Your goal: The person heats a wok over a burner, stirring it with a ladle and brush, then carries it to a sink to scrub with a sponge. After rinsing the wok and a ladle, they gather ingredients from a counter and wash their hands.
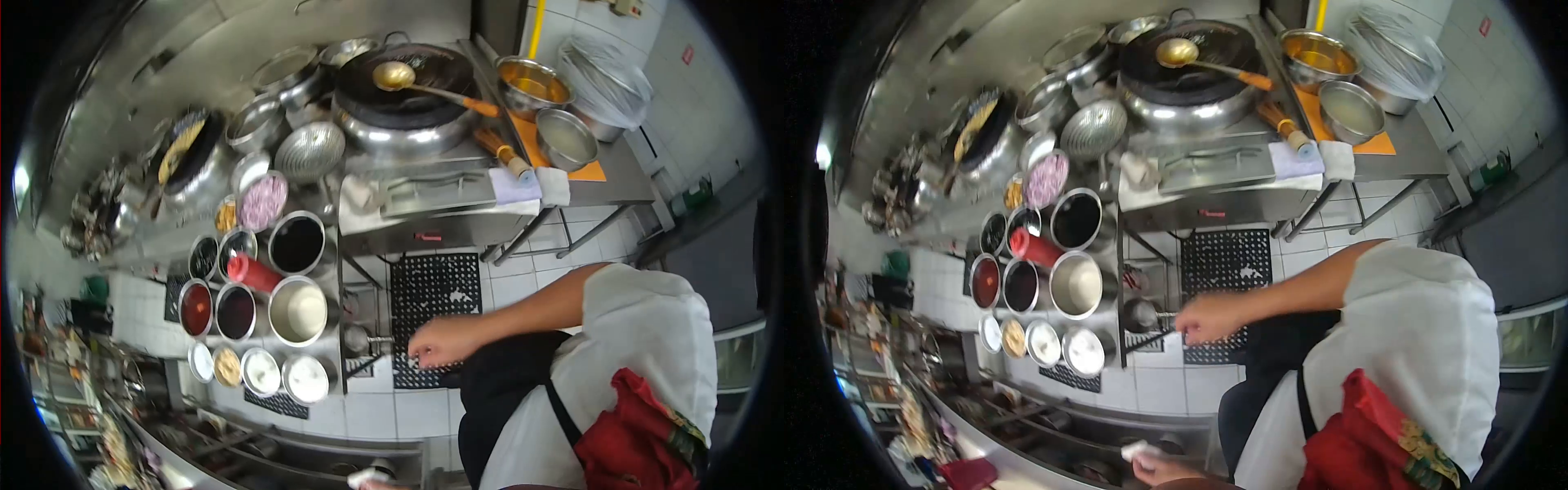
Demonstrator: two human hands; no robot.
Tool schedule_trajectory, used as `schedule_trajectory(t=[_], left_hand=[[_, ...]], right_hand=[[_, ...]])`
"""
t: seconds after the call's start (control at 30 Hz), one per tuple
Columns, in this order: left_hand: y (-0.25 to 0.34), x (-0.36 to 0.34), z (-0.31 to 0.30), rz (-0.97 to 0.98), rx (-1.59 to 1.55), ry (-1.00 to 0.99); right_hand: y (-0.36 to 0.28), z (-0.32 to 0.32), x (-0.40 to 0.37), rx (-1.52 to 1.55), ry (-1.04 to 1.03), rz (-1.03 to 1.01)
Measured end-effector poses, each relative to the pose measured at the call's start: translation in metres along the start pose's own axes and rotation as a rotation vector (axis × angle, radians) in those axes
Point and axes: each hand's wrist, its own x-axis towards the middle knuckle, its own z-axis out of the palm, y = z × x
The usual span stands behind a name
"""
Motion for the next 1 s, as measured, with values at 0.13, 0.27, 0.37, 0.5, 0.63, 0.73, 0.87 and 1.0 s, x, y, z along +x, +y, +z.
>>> schedule_trajectory(t=[0.13,0.27,0.37,0.5,0.63,0.73,0.87,1.0], left_hand=[[0.138,-0.011,0.098,-0.171,-0.606,-0.617],[0.287,-0.012,0.175,0.004,-0.911,-1.014],[0.408,-0.013,0.254,0.119,-0.903,-1.037],[0.639,0.014,0.464,0.369,-1.15,-1.029],[0.761,0.046,0.59,0.081,-1.172,-1.019],[0.717,0.06,0.556,0.695,-0.619,-1.006],[0.505,0.089,0.512,1.11,0.25,-1.02],[0.416,0.097,0.499,0.979,0.629,-1.171]], right_hand=[[0.002,-0.187,-0.071,0.092,0.686,0.306],[0.056,-0.293,-0.159,-0.012,1.185,0.331],[0.115,-0.314,-0.19,0.22,1.199,0.356],[0.155,-0.341,-0.167,0.723,1.111,0.487],[0.184,-0.366,-0.137,1.364,0.936,0.269],[0.185,-0.392,-0.117,1.877,0.727,0.361],[0.227,-0.404,-0.11,2.039,0.41,0.254],[0.187,-0.459,-0.106,0.642,0.467,0.877]])
